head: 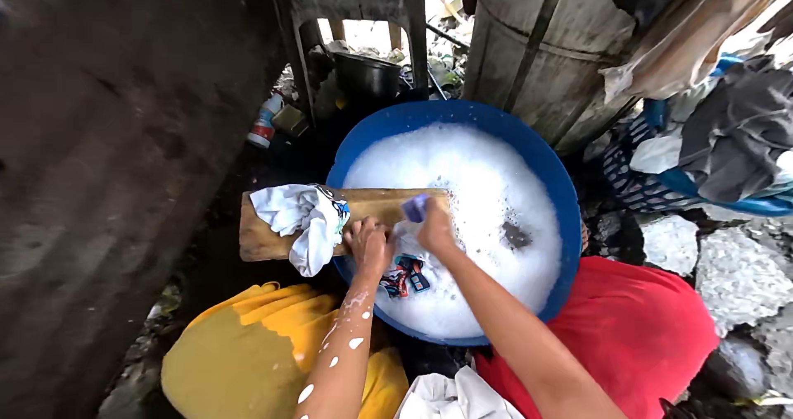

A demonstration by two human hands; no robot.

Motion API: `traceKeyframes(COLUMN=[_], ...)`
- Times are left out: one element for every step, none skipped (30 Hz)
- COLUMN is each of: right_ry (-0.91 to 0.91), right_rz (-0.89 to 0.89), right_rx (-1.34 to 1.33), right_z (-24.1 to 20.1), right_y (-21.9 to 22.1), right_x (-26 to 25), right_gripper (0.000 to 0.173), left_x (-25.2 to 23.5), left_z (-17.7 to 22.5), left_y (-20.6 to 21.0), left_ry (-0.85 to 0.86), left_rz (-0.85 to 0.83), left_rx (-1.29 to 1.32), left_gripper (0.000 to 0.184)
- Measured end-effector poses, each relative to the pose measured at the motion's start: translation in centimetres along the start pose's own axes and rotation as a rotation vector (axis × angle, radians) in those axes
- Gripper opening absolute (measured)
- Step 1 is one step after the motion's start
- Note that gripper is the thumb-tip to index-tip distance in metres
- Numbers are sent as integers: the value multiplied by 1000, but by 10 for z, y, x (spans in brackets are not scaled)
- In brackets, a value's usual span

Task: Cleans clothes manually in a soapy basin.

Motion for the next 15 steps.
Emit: traceKeyframes(right_ry=[-37,-59,-53,-25,16,69,126,182,228,259,266,246,212,157,76], right_rz=[-47,-82,-98,-83,-49,-22,4,34,73,103,127,147,174,207,250], right_rx=[22,52,92,102,120,152,176,177,155,130,132,178,262,341,402], right_z=[-13,-16,-8,7,24,38,51,62,73,83,92,99,101,97,92], right_y=[17,29,34,32,25,17,10,2,-6,-13,-20,-24,-27,-28,-27], right_x=[5,6,1,-8,-19,-29,-36,-42,-48,-53,-57,-57,-56,-53,-51], right_gripper=[58,56,56,60,60,59,59,59,60,63,68,74,78,81,78], left_x=[0,0,0,1,0,-1,-1,-3,-5,-7,-6,-5,-5,-7,-9], left_z=[-2,-3,-5,-7,-8,-9,-10,-11,-12,-12,-12,-11,-10,-7,-3], left_y=[0,1,3,7,10,13,16,16,15,14,15,18,21,23,25], left_ry=[21,38,54,70,75,75,72,70,70,71,71,72,74,75,76], left_rz=[8,22,30,38,46,53,52,52,53,57,73,95,116,121,119], left_rx=[-14,-16,-1,29,53,66,66,52,37,29,21,10,-4,-15,-20], left_gripper=[23,22,20,18,18,19,19,19,19,19,19,20,21,25,28])
Point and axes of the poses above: each hand's wrist, its own x-axis away from the middle knuckle, its own y-axis out of the palm, z = x × y, the point moved 2 cm from there along -x, towards the middle knuckle, and after that the axes turned 1 degree about -y, right-handed, at the moved point
